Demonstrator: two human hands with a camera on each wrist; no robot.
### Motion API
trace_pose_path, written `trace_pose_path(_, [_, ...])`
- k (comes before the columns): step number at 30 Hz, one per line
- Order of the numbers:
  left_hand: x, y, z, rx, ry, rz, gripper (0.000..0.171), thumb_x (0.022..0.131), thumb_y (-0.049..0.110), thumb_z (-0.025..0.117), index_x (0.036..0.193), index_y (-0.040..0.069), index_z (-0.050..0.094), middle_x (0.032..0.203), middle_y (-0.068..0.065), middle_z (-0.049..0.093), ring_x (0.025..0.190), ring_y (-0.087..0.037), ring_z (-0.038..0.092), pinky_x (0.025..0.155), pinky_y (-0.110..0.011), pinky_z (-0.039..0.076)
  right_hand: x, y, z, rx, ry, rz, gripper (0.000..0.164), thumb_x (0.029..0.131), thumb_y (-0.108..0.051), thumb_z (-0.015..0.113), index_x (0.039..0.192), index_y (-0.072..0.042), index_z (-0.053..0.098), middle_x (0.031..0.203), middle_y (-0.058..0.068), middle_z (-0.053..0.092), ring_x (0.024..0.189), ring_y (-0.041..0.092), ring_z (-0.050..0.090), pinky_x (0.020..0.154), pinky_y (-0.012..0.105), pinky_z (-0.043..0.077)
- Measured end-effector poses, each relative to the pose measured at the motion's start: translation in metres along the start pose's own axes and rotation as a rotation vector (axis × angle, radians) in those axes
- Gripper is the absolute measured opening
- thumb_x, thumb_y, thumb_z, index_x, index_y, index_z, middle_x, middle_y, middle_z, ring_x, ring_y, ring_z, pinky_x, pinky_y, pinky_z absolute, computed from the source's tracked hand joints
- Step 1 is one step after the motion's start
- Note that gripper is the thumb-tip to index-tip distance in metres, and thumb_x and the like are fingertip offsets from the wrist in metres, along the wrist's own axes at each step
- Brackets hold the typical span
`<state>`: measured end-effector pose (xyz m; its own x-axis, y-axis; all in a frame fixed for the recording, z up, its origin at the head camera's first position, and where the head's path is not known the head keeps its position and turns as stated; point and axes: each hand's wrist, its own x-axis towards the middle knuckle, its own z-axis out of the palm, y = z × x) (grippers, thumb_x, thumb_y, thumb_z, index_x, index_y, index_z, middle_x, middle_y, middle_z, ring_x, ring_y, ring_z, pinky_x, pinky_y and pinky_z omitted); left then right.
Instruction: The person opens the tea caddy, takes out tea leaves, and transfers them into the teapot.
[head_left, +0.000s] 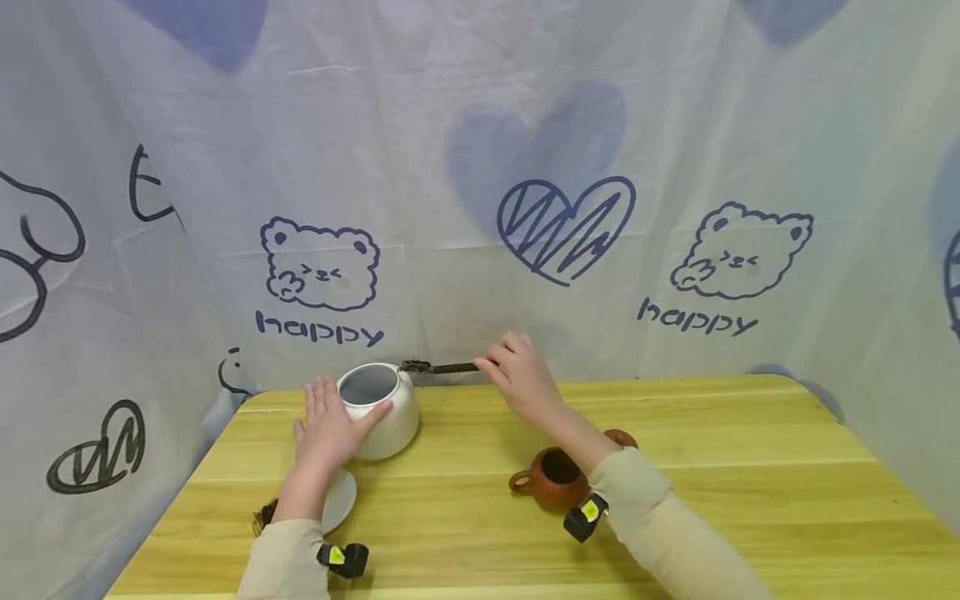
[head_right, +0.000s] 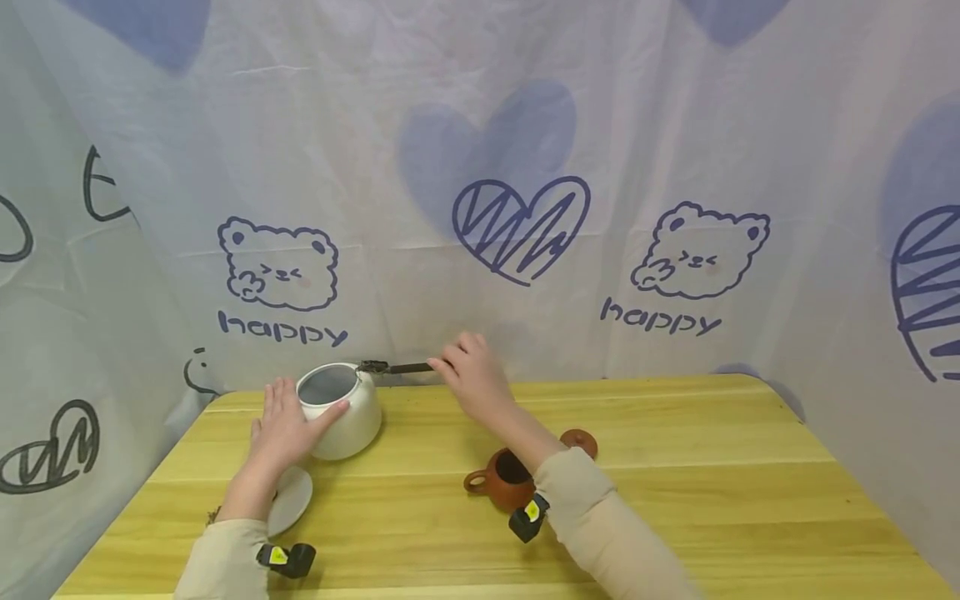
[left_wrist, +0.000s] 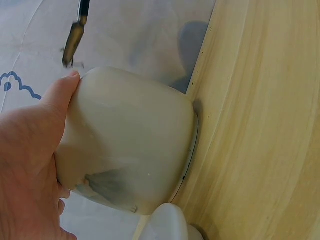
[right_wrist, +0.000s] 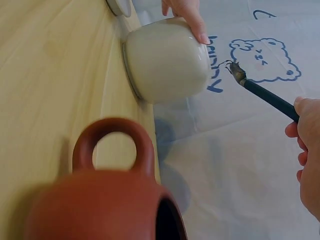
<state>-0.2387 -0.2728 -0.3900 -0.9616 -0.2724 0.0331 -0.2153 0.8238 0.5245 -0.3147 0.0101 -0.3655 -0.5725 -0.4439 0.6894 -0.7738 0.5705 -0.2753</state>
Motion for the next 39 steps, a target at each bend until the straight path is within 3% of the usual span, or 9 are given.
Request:
trace_pose_path(11, [-0.001, 0.001, -0.003, 0.009, -0.003, 0.001, 0.125, 0.082, 0.082, 0.043, 0.152, -0.006, -0.01, 0.159, -0.027, -0.015, 0.149, -0.043, -0.015, 0.115, -0.071, -0.003, -0.027, 0.014, -0.045, 0.016, 0.072, -0.016, 0.022, 0.093, -0.018, 0.064, 0.073, -0.012, 0.059, 0.075, 0.002, 0.044, 0.073, 0.015, 0.035, 0.069, 0.029, 0.03])
trace_pose_path(17, [-0.001, 0.003, -0.004, 0.014, -0.005, 0.005, 0.125, 0.081, 0.082, 0.043, 0.152, -0.006, -0.01, 0.159, -0.027, -0.015, 0.149, -0.043, -0.015, 0.115, -0.07, -0.003, -0.048, 0.017, -0.069, 0.026, 0.076, 0.029, 0.018, 0.092, -0.015, 0.066, 0.075, -0.013, 0.062, 0.076, 0.0, 0.043, 0.076, 0.014, 0.034, 0.07, 0.027, 0.028])
trace_pose_path(39, [-0.001, 0.001, -0.003, 0.003, 0.001, -0.001, 0.125, 0.081, 0.082, 0.044, 0.152, -0.006, -0.009, 0.159, -0.027, -0.015, 0.149, -0.043, -0.015, 0.115, -0.07, -0.004, -0.129, 0.034, -0.117, -0.029, 0.179, 0.033, 0.017, 0.08, 0.001, 0.071, 0.074, -0.014, 0.063, 0.079, -0.006, 0.049, 0.082, 0.008, 0.039, 0.074, 0.023, 0.031])
